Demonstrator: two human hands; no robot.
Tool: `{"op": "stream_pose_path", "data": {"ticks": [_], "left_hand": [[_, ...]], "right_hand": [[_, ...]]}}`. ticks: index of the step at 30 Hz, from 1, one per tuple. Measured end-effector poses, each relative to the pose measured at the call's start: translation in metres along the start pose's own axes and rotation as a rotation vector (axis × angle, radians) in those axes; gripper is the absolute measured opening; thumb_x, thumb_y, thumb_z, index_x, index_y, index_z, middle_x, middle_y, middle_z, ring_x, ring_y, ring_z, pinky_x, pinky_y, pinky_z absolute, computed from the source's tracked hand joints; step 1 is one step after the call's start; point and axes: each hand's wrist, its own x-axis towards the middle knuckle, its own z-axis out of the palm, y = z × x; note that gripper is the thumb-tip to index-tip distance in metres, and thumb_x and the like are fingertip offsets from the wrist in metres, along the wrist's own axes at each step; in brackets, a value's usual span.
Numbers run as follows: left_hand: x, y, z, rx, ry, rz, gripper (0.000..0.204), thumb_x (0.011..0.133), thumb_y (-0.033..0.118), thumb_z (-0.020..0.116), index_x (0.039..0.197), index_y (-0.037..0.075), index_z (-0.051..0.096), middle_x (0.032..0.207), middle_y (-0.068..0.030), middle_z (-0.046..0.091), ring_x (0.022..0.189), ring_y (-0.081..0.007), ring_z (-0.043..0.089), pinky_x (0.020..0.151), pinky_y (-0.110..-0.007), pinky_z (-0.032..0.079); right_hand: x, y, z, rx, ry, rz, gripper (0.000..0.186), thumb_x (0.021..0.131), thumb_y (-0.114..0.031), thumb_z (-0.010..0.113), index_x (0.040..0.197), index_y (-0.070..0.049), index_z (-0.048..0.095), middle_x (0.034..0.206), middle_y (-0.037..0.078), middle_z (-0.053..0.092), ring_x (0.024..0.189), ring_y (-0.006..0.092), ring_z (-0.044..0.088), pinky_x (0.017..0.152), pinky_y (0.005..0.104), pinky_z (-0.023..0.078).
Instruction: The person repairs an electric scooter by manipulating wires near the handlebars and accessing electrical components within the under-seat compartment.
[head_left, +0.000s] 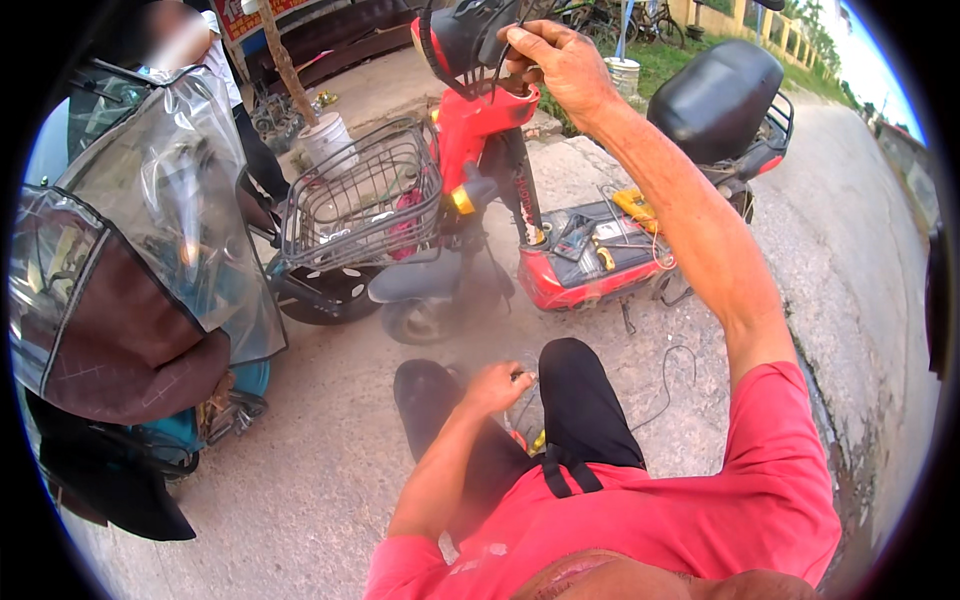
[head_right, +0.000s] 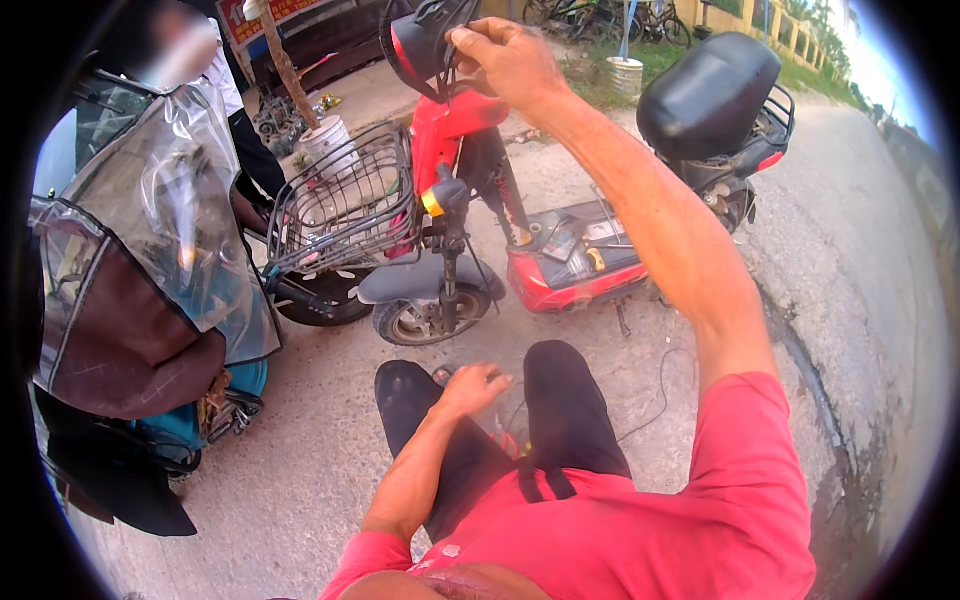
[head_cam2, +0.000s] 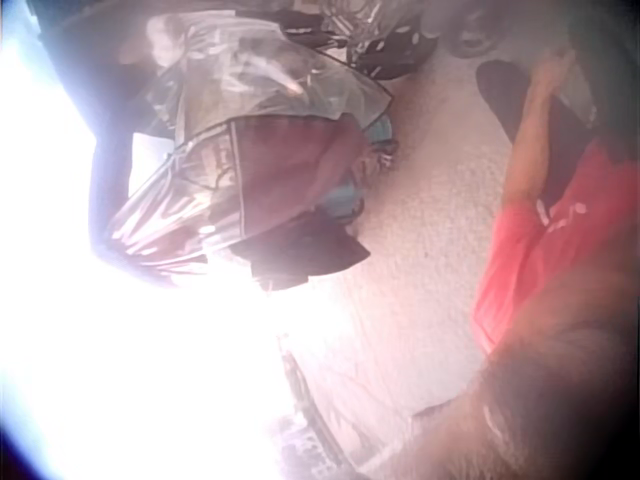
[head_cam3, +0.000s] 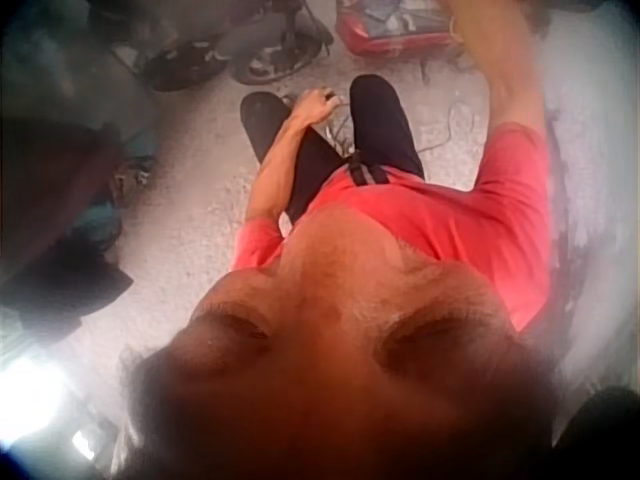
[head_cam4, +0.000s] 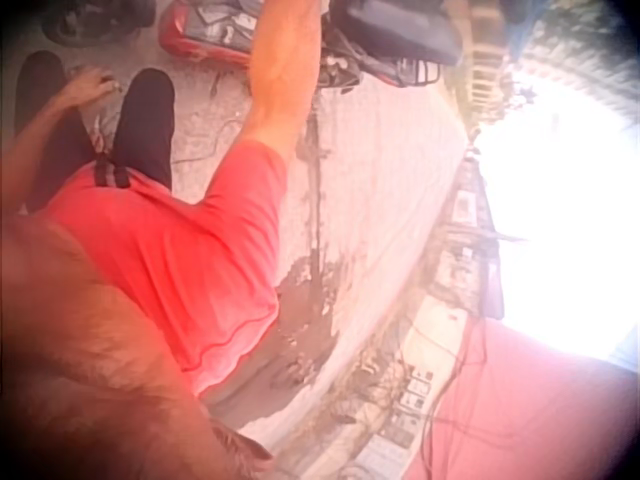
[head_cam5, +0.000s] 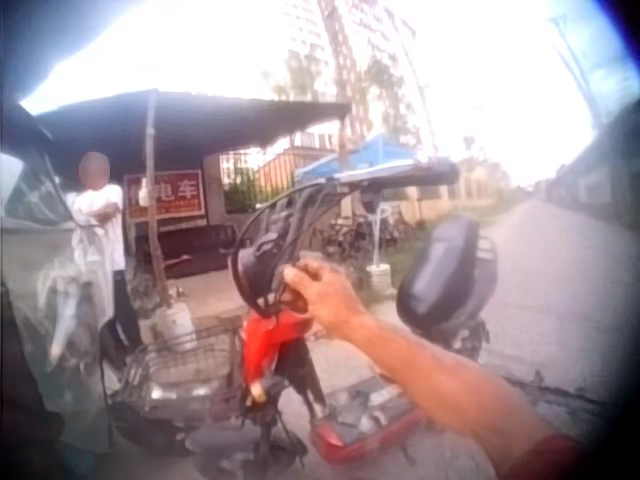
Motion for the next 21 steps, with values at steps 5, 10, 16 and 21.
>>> {"op": "stream_pose_path", "data": {"ticks": [5,10,16,21], "left_hand": [[0.000,-0.005,0.000,-0.019,0.016,0.013,0.052,0.092,0.047,0.063,0.108,-0.001,0.073,0.103,-0.0254,0.071,0.102,-0.0435,0.067,0.090,-0.051,0.051],[-0.002,-0.005,-0.001,0.026,0.007,0.001,0.051,0.092,0.046,0.063,0.108,-0.001,0.073,0.105,-0.0249,0.071,0.102,-0.0430,0.067,0.090,-0.050,0.051],[0.000,-0.016,0.005,0.042,0.029,0.011,0.049,0.092,0.044,0.064,0.108,-0.001,0.073,0.107,-0.0237,0.071,0.102,-0.0414,0.068,0.091,-0.049,0.051],[-0.001,-0.002,-0.001,0.028,-0.006,0.001,0.047,0.092,0.043,0.064,0.108,-0.001,0.073,0.106,-0.0240,0.071,0.102,-0.0415,0.068,0.091,-0.049,0.051]], "right_hand": [[0.007,-0.006,0.006,0.184,0.017,0.126,0.020,0.102,-0.024,0.065,0.096,-0.005,0.067,0.084,0.002,0.067,0.071,0.0130,0.066,0.059,0.0277,0.054],[0.006,-0.004,0.005,0.118,0.026,0.145,0.020,0.101,-0.025,0.067,0.099,-0.005,0.068,0.086,0.003,0.069,0.073,0.0112,0.067,0.063,0.0260,0.054],[-0.011,-0.006,0.007,-0.254,-0.092,-0.038,0.033,0.100,-0.035,0.067,0.107,-0.003,0.073,0.092,0.006,0.074,0.084,0.0159,0.069,0.077,0.0316,0.053],[-0.016,0.003,0.004,-0.377,-0.133,-0.042,0.037,0.100,-0.037,0.064,0.096,-0.002,0.075,0.086,0.011,0.075,0.083,0.0201,0.070,0.076,0.0354,0.052]]}}
